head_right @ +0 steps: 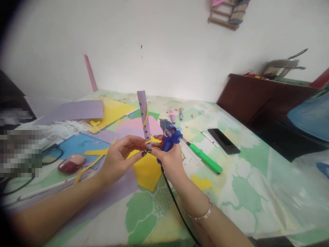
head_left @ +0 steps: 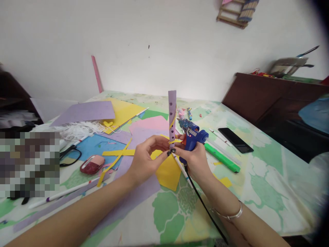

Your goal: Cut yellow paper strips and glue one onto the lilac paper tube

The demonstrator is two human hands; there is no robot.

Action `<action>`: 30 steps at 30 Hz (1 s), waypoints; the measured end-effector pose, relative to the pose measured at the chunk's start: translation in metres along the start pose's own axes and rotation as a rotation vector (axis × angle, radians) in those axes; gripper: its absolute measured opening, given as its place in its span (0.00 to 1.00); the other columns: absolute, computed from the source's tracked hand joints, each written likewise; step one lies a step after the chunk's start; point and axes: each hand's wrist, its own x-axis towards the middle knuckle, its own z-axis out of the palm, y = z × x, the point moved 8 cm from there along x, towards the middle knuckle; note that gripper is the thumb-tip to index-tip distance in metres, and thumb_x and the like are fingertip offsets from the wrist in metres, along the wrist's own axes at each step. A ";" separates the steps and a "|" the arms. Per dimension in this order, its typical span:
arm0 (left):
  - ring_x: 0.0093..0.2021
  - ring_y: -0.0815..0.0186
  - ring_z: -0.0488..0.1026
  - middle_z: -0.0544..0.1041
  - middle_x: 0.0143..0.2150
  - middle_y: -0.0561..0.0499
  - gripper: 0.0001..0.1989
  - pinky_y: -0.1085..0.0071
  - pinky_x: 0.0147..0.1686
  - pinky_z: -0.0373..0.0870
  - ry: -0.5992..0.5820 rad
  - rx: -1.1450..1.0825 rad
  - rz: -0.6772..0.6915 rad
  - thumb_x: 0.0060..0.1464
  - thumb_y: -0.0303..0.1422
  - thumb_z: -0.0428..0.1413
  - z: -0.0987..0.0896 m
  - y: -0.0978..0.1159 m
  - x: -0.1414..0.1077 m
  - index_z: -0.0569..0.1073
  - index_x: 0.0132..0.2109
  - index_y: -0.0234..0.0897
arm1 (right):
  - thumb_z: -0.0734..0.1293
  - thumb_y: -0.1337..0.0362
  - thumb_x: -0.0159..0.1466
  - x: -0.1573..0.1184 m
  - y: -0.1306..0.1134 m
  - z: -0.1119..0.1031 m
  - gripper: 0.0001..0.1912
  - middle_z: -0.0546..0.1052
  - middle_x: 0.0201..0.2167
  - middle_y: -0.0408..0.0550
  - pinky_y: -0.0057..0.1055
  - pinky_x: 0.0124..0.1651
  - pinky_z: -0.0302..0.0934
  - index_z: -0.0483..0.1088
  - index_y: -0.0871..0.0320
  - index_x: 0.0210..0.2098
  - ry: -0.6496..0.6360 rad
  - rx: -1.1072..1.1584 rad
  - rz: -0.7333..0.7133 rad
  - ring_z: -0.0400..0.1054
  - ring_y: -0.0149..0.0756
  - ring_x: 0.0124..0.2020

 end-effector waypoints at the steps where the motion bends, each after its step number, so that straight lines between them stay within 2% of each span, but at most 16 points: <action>1: 0.37 0.68 0.74 0.76 0.36 0.49 0.09 0.72 0.42 0.73 -0.001 -0.010 -0.003 0.51 0.27 0.61 0.000 0.001 0.000 0.72 0.40 0.34 | 0.79 0.68 0.40 0.000 0.000 0.000 0.26 0.80 0.29 0.43 0.32 0.36 0.67 0.67 0.56 0.35 0.004 0.001 -0.001 0.76 0.39 0.32; 8: 0.35 0.68 0.73 0.76 0.34 0.50 0.11 0.72 0.39 0.72 0.053 -0.098 -0.133 0.47 0.30 0.64 -0.001 -0.009 -0.001 0.74 0.38 0.34 | 0.79 0.68 0.40 0.000 0.002 -0.002 0.27 0.78 0.28 0.42 0.32 0.34 0.66 0.66 0.55 0.36 0.017 -0.045 -0.026 0.76 0.40 0.32; 13: 0.36 0.65 0.75 0.78 0.35 0.48 0.15 0.68 0.40 0.72 0.047 -0.156 -0.244 0.42 0.34 0.67 0.002 -0.019 -0.001 0.74 0.37 0.33 | 0.78 0.68 0.41 0.000 0.006 -0.002 0.26 0.78 0.27 0.43 0.34 0.34 0.67 0.65 0.56 0.36 0.016 -0.104 -0.012 0.74 0.37 0.27; 19: 0.36 0.64 0.76 0.78 0.32 0.51 0.14 0.68 0.40 0.71 0.082 -0.202 -0.396 0.42 0.34 0.66 0.002 -0.033 -0.004 0.73 0.35 0.34 | 0.78 0.67 0.38 -0.001 0.007 0.002 0.26 0.79 0.26 0.42 0.34 0.34 0.67 0.66 0.56 0.35 0.029 -0.105 0.019 0.76 0.41 0.30; 25: 0.36 0.63 0.76 0.79 0.32 0.50 0.13 0.67 0.41 0.71 0.082 -0.152 -0.398 0.42 0.35 0.66 -0.002 -0.037 -0.002 0.75 0.35 0.33 | 0.79 0.68 0.37 0.001 0.009 0.001 0.28 0.78 0.26 0.42 0.34 0.36 0.69 0.66 0.56 0.35 0.012 -0.088 0.041 0.76 0.41 0.31; 30: 0.37 0.60 0.77 0.80 0.34 0.47 0.15 0.63 0.43 0.71 0.072 -0.132 -0.396 0.41 0.36 0.67 -0.003 -0.033 -0.002 0.76 0.35 0.33 | 0.80 0.68 0.36 0.000 -0.001 0.004 0.29 0.76 0.36 0.44 0.34 0.38 0.70 0.66 0.56 0.35 -0.013 -0.063 0.001 0.76 0.38 0.34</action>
